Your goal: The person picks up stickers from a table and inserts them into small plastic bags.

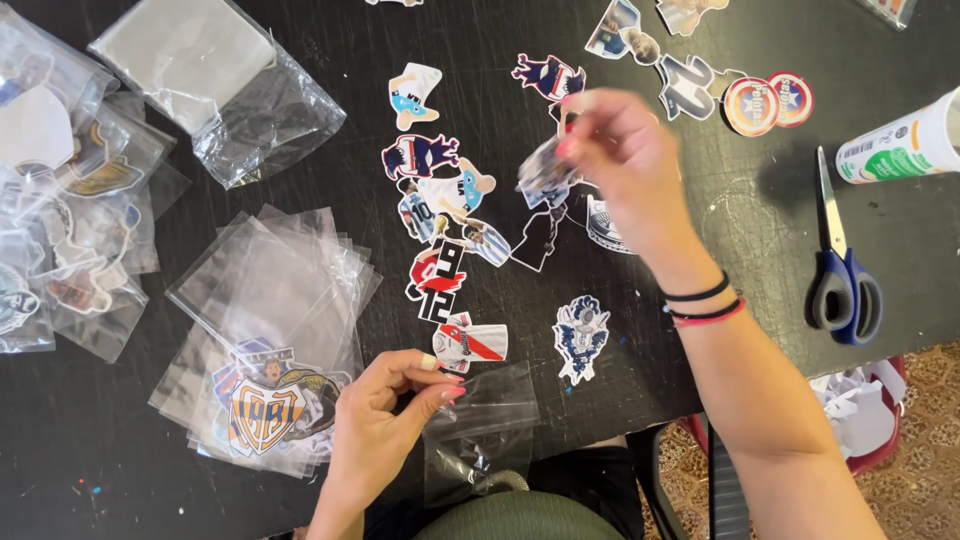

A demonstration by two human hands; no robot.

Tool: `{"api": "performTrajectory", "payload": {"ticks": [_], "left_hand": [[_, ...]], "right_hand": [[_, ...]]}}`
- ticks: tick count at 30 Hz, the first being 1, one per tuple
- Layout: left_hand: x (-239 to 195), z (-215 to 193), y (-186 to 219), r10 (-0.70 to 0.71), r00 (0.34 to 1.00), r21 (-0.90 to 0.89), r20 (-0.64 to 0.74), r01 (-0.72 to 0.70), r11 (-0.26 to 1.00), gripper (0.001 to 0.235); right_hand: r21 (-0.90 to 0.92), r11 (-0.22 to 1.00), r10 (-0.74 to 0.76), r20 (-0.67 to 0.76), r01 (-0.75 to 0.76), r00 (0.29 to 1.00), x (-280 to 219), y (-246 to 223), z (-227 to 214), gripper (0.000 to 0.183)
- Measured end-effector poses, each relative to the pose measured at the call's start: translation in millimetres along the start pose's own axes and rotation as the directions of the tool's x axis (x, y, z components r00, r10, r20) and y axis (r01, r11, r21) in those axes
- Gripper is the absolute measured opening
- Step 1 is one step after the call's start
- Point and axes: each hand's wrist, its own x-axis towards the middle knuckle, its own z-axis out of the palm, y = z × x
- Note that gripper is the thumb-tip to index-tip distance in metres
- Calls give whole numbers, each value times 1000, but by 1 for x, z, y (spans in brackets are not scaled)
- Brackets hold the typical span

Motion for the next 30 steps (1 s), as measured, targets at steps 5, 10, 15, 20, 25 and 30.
{"api": "performTrajectory", "payload": {"ticks": [5, 10, 15, 20, 25, 30], "left_hand": [[-1, 0, 2, 12, 1000, 39, 11, -12, 999, 24], [-1, 1, -1, 36, 999, 34, 20, -36, 999, 26], [-1, 4, 5, 44, 999, 47, 25, -45, 998, 24], [-3, 5, 8, 55, 998, 92, 12, -55, 994, 24], [-6, 7, 9, 90, 994, 110, 61, -96, 989, 22], [-6, 4, 5, 123, 990, 129, 64, -130, 983, 26]], "right_hand": [[384, 880, 411, -314, -281, 856, 6, -31, -22, 18], [402, 900, 276, -223, -170, 935, -3, 1, -44, 33], [447, 863, 353, -201, -235, 914, 1, -39, -28, 43], [284, 885, 444, -276, -369, 852, 4, -37, -31, 32], [329, 908, 328, -171, -260, 929, -3, -4, -35, 31], [373, 896, 296, -96, -241, 951, 31, -12, 3, 30]]}}
